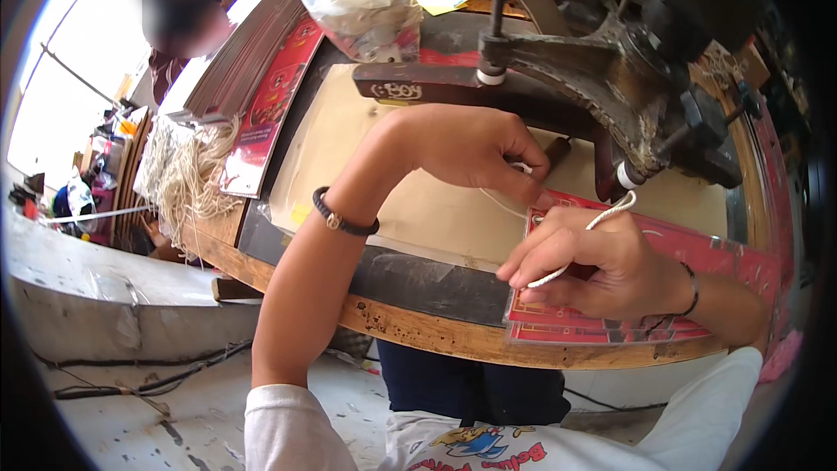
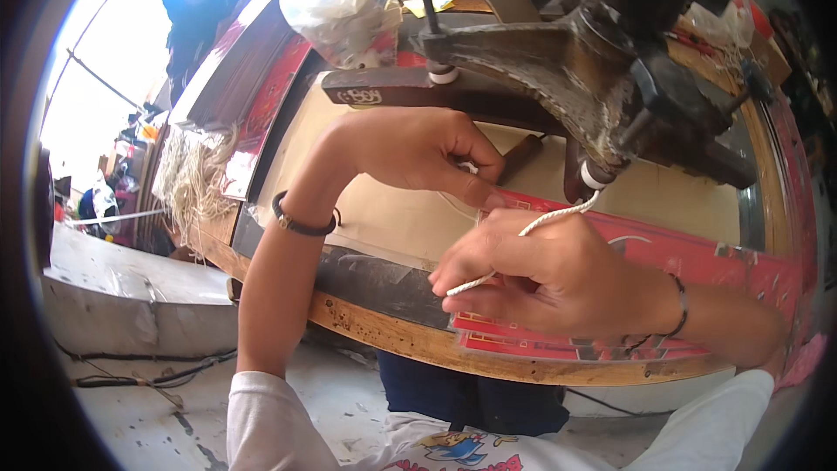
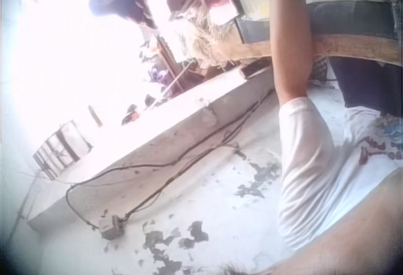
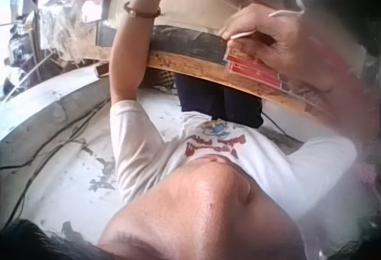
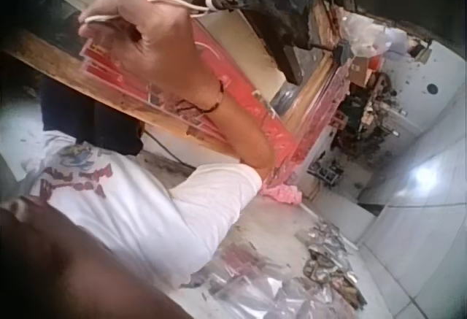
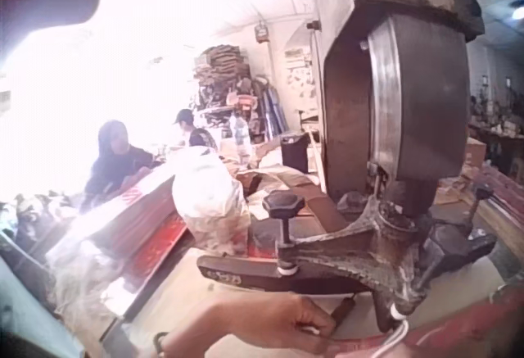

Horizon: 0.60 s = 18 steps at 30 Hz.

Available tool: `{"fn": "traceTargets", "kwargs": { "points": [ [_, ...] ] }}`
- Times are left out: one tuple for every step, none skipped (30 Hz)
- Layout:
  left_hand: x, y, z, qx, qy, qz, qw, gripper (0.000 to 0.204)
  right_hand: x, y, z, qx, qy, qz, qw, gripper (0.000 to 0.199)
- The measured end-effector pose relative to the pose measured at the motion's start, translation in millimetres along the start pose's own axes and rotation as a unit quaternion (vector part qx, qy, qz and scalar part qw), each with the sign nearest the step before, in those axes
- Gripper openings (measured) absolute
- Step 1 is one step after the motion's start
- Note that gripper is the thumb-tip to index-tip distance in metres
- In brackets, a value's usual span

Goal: The person attaches white cords to paper bags by threading the cord through pre-punched holes and using a wooden tool to secure the knots or push the cord through.

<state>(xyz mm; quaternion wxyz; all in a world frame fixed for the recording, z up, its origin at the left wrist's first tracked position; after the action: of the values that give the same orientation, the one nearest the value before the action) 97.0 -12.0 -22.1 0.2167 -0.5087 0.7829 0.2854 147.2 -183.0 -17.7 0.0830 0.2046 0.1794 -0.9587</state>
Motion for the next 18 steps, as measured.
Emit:
{"fn": "traceTargets", "kwargs": {
  "points": [
    [2,0,7,0.02,0.033,0.009,0.999,0.031,2,-3,4,0.003,0.021,0.003,1.0,0.018],
    [1,1,10,0.038,0.062,0.025,0.997,0.031,4,-6,6,0.003,0.041,-0.001,0.999,0.019],
    [-1,1,13,0.026,0.059,0.039,0.997,0.031,5,-10,7,0.007,0.036,-0.004,0.999,0.019],
    [-5,2,16,0.014,0.056,0.053,0.997,0.031,5,-13,8,0.01,0.031,-0.007,0.999,0.02],
    [-4,5,19,-0.001,0.06,0.068,0.996,0.031,8,-15,4,0.016,0.02,-0.008,1.0,0.02],
    [-5,7,22,-0.018,0.06,0.079,0.995,0.032,9,-16,2,-0.009,0.022,-0.02,1.0,0.021],
    [-6,10,23,-0.034,0.059,0.091,0.994,0.033,10,-16,-2,-0.035,0.025,-0.032,0.999,0.022],
    [-10,14,22,-0.05,0.054,0.097,0.993,0.034,8,-16,-4,-0.064,0.033,-0.041,0.997,0.023],
    [-11,15,19,-0.059,0.058,0.096,0.992,0.035,5,-12,-1,0.0,0.03,-0.001,1.0,0.028],
    [-12,15,16,-0.068,0.062,0.095,0.991,0.035,5,-16,-1,-0.022,0.038,0.016,0.999,0.028],
    [-10,15,15,-0.078,0.068,0.1,0.99,0.036,8,-17,0,-0.041,0.042,0.029,0.998,0.029],
    [-8,15,16,-0.075,0.068,0.096,0.99,0.036,10,-18,1,-0.061,0.046,0.041,0.996,0.029],
    [-7,14,18,-0.072,0.068,0.093,0.991,0.036,10,-18,1,-0.038,0.034,0.058,0.997,0.03],
    [-6,15,18,-0.072,0.068,0.09,0.991,0.036,8,-16,1,-0.025,0.031,0.045,0.998,0.03],
    [-6,14,20,-0.068,0.077,0.085,0.991,0.036,6,-14,1,-0.011,0.029,0.033,0.999,0.03],
    [-5,13,22,-0.064,0.085,0.08,0.991,0.036,5,-12,-1,0.003,0.026,0.02,0.999,0.029],
    [-4,12,22,-0.056,0.095,0.075,0.991,0.036,3,-11,-2,-0.019,0.043,0.016,0.999,0.036],
    [-4,12,22,-0.065,0.09,0.072,0.991,0.036,4,-10,-2,-0.03,0.058,0.016,0.998,0.039]
  ]
}}
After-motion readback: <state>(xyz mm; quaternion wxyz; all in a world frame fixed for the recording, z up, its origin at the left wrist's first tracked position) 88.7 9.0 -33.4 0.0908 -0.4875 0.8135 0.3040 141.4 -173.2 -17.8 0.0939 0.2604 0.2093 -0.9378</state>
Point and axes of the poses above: each hand's wrist, its own y-axis away from the middle knuckle, its own x-axis out of the palm, z = x × y, the point moved 3 cm from there along -y, towards the middle knuckle, and after that the axes turned 4 degrees about -y, right-handed, at the moved point
